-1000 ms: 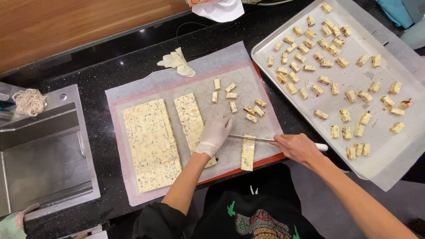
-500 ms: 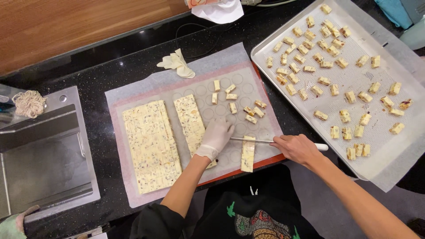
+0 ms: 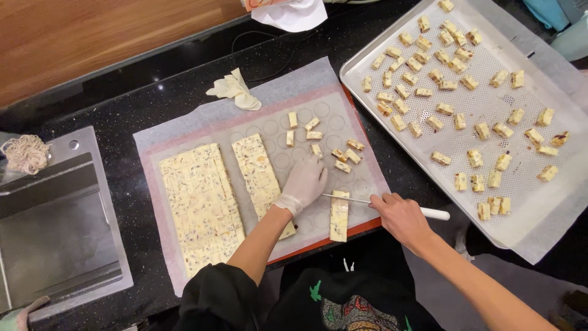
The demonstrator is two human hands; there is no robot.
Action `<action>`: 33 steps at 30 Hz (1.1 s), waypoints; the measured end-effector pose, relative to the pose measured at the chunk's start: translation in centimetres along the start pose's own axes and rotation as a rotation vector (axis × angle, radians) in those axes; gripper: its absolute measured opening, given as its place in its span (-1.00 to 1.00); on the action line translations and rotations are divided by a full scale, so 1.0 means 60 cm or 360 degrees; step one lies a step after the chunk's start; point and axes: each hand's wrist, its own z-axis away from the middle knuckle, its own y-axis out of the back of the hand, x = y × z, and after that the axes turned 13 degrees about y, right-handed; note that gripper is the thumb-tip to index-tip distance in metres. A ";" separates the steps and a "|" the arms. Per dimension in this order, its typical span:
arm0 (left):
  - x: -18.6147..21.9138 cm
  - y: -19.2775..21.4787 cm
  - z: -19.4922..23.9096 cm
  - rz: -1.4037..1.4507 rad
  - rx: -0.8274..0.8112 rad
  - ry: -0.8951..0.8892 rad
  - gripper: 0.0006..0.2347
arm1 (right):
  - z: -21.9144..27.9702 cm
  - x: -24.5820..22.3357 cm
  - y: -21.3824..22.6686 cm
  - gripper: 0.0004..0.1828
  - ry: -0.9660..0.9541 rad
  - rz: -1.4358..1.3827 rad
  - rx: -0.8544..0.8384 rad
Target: Cutting a large slab of white nougat into small rectangular pieces on a baking tray.
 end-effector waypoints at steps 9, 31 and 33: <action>0.009 0.023 0.000 0.0068 -0.0113 -0.0016 -0.84 | -0.014 -0.041 0.038 -0.90 -0.0162 -0.0014 -0.0006; 0.035 0.033 0.019 0.0135 -0.0411 0.0261 -0.81 | -0.019 -0.074 0.027 -0.73 -0.0269 0.0051 0.0300; 0.039 0.033 0.028 0.0159 -0.0520 0.0432 -0.79 | -0.022 -0.073 0.026 -0.77 -0.0287 0.0071 0.0339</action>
